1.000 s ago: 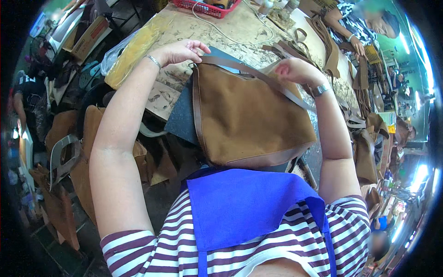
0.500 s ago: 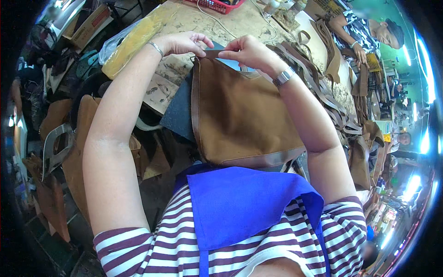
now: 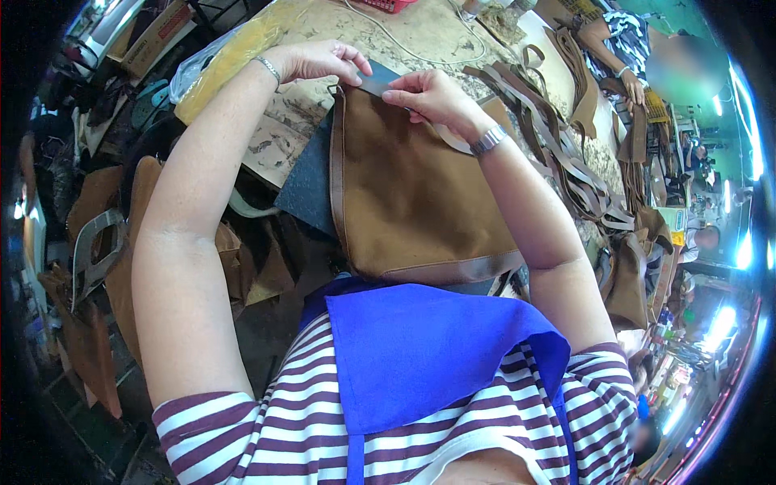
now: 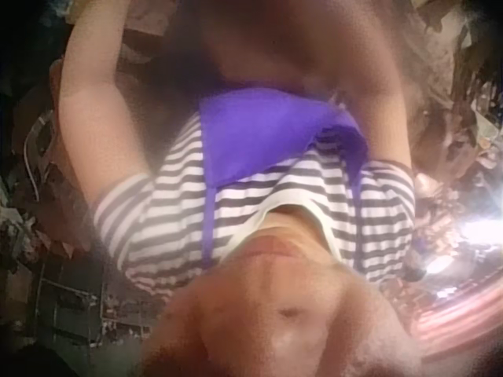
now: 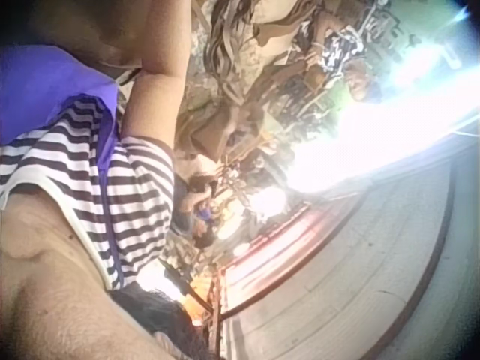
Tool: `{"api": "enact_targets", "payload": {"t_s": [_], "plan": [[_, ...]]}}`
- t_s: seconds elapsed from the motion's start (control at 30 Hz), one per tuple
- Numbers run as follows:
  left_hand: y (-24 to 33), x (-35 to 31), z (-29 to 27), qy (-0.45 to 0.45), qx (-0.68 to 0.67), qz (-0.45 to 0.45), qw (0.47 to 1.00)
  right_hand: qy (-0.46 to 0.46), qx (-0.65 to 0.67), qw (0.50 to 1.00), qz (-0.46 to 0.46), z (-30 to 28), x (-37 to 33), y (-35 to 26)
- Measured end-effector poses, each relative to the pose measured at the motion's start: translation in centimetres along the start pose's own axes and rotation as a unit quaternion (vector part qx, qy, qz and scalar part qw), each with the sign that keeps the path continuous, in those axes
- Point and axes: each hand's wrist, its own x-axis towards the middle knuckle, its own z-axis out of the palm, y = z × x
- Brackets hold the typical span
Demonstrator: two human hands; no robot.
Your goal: Assembling and folding the edges of a leather bag at a workshop table.
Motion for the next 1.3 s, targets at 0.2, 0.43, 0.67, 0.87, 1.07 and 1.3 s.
{"api": "enact_targets", "payload": {"t_s": [0.2, 0.43, 0.67, 0.87, 1.07, 1.3], "plan": [[-1.5, 0.3, -0.6, -0.008, 0.006, 0.031, 0.999, 0.019, 0.059, 0.998, -0.015, 0.2, 0.0, -1.4], [-1.2, 0.4, -0.5, -0.016, -0.012, 0.034, 0.999, -0.024, 0.037, 0.999, -0.020, 0.4, -0.1, -1.3], [-0.8, -0.3, -0.4, -0.019, -0.010, 0.033, 0.999, -0.040, 0.034, 0.999, 0.001, 0.6, 0.1, -0.4], [-0.9, 0.1, 0.1, 0.013, 0.010, 0.031, 0.999, -0.048, 0.015, 0.999, 0.005, 0.3, 0.7, -0.2], [-1.6, 0.3, 0.3, 0.003, -0.005, 0.046, 0.999, -0.043, 0.020, 0.999, 0.011, 0.7, 0.8, -0.2], [-1.5, 0.7, 0.7, 0.016, -0.001, 0.026, 1.000, -0.017, 0.023, 1.000, -0.004, 1.1, 1.2, 0.6]]}}
